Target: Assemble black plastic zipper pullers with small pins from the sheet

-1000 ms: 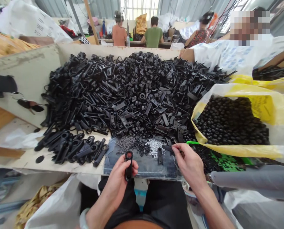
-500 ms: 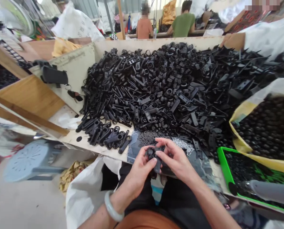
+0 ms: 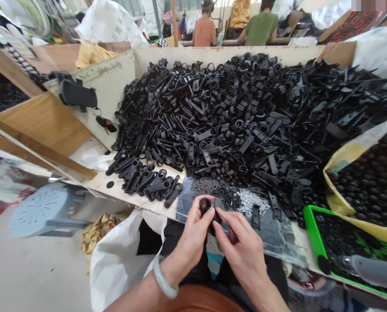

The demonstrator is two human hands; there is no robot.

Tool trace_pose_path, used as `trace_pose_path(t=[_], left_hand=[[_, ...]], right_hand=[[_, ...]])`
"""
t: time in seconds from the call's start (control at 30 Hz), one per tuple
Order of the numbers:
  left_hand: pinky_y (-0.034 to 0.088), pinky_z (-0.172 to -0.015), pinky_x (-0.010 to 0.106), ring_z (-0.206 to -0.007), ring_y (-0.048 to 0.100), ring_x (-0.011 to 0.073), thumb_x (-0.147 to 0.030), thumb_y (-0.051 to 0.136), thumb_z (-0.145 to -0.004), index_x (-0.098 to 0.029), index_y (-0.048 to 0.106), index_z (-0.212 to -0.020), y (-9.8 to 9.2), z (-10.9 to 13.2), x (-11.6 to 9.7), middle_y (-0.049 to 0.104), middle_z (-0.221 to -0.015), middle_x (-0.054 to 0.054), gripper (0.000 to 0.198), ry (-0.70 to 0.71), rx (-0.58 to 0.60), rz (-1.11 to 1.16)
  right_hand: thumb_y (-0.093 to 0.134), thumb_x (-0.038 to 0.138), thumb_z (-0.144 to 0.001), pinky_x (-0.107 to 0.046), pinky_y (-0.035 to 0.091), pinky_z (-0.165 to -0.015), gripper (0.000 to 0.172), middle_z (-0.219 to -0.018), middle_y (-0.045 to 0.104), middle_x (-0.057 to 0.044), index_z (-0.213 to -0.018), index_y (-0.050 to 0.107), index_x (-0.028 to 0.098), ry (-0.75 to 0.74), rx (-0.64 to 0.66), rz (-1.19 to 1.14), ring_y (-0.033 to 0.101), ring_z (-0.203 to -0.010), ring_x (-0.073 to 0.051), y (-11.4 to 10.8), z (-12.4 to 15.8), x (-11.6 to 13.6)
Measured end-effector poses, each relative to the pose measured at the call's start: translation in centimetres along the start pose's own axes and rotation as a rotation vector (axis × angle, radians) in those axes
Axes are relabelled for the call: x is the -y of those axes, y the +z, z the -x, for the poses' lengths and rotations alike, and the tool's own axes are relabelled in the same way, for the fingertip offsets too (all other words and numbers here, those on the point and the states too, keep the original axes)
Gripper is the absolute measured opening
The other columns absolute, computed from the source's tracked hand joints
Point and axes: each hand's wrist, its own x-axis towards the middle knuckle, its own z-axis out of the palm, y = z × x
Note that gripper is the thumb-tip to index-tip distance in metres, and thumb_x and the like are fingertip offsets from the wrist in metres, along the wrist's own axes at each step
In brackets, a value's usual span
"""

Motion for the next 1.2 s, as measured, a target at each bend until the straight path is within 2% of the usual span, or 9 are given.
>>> trace_pose_path(t=[0.17,0.3,0.4,0.53,0.7,0.8,0.93,1.03,1.2], left_hand=[[0.049,-0.081,0.03,-0.081,0.063,0.0181,-0.024,0.066,-0.079,-0.017,0.065,-0.107,-0.3,-0.7,-1.1,0.069,-0.086,0.004,0.029,-0.21,-0.014,0.315],[0.049,-0.075,0.032,-0.073,0.063,0.0199,-0.032,0.054,-0.089,-0.012,0.062,-0.112,-0.3,-0.8,-1.6,0.073,-0.085,0.011,0.032,-0.277,-0.006,0.307],[0.046,-0.069,0.029,-0.067,0.06,0.0179,-0.036,0.053,-0.093,-0.015,0.058,-0.113,0.1,-0.5,-1.5,0.074,-0.083,0.011,0.029,-0.275,0.02,0.255],[0.046,-0.072,0.029,-0.071,0.06,0.0175,-0.039,0.056,-0.094,-0.019,0.056,-0.108,0.4,0.1,-1.5,0.075,-0.086,0.009,0.024,-0.245,0.037,0.228],[0.047,-0.075,0.029,-0.074,0.06,0.0162,-0.041,0.059,-0.093,-0.016,0.06,-0.095,0.6,0.5,-1.9,0.076,-0.094,0.012,0.025,-0.265,0.048,0.209],[0.049,-0.082,0.031,-0.08,0.064,0.0178,-0.036,0.068,-0.087,-0.014,0.065,-0.103,0.5,0.7,-2.3,0.078,-0.102,0.014,0.027,-0.282,0.048,0.227],[0.05,-0.089,0.035,-0.093,0.07,0.0214,-0.02,0.077,-0.075,-0.016,0.066,-0.116,0.5,1.0,-2.3,0.077,-0.115,0.014,0.042,-0.261,0.074,0.176],[0.051,-0.09,0.034,-0.095,0.07,0.02,-0.019,0.079,-0.076,-0.018,0.064,-0.121,0.5,1.3,-2.0,0.076,-0.117,0.012,0.048,-0.227,0.082,0.143],[0.052,-0.089,0.033,-0.094,0.07,0.0188,-0.026,0.08,-0.081,-0.019,0.063,-0.124,0.6,1.6,-1.4,0.075,-0.117,0.011,0.046,-0.177,0.095,0.128]], right_hand=[[0.063,0.021,-0.099,-0.02,0.054,-0.054,0.027,-0.106,0.074,-0.007,-0.124,0.073,0.021,-0.036,0.027,-0.043,0.067,-0.064,-0.011,-1.8,0.0,-0.1],[0.061,0.018,-0.1,-0.019,0.059,-0.066,0.03,-0.107,0.073,-0.008,-0.128,0.072,0.021,-0.199,0.131,0.024,0.073,-0.077,-0.013,-2.9,1.0,0.2],[0.058,0.017,-0.101,-0.021,0.061,-0.073,0.03,-0.104,0.074,-0.009,-0.128,0.071,0.018,-0.29,0.147,0.081,0.075,-0.086,-0.016,-2.8,1.5,0.4],[0.057,0.019,-0.102,-0.022,0.062,-0.074,0.029,-0.105,0.075,-0.01,-0.126,0.072,0.017,-0.304,0.133,0.126,0.076,-0.088,-0.017,-2.2,1.7,0.2],[0.059,0.019,-0.101,-0.026,0.064,-0.078,0.029,-0.109,0.077,-0.01,-0.126,0.073,0.02,-0.318,0.099,0.165,0.077,-0.094,-0.019,-1.9,1.8,-0.1],[0.059,0.018,-0.1,-0.027,0.064,-0.079,0.031,-0.11,0.078,-0.009,-0.127,0.073,0.022,-0.301,0.101,0.196,0.078,-0.096,-0.021,-2.0,1.9,-0.2],[0.056,0.02,-0.102,-0.027,0.064,-0.075,0.032,-0.107,0.078,-0.009,-0.128,0.074,0.024,-0.279,0.091,0.22,0.077,-0.092,-0.02,-2.2,1.9,-0.2],[0.058,0.02,-0.101,-0.027,0.063,-0.075,0.03,-0.104,0.078,-0.009,-0.126,0.075,0.024,-0.288,0.086,0.22,0.077,-0.09,-0.02,-2.2,2.1,-0.2],[0.058,0.018,-0.1,-0.027,0.062,-0.074,0.032,-0.103,0.078,-0.009,-0.127,0.074,0.024,-0.29,0.065,0.254,0.076,-0.089,-0.02,-1.9,2.6,-0.4]])
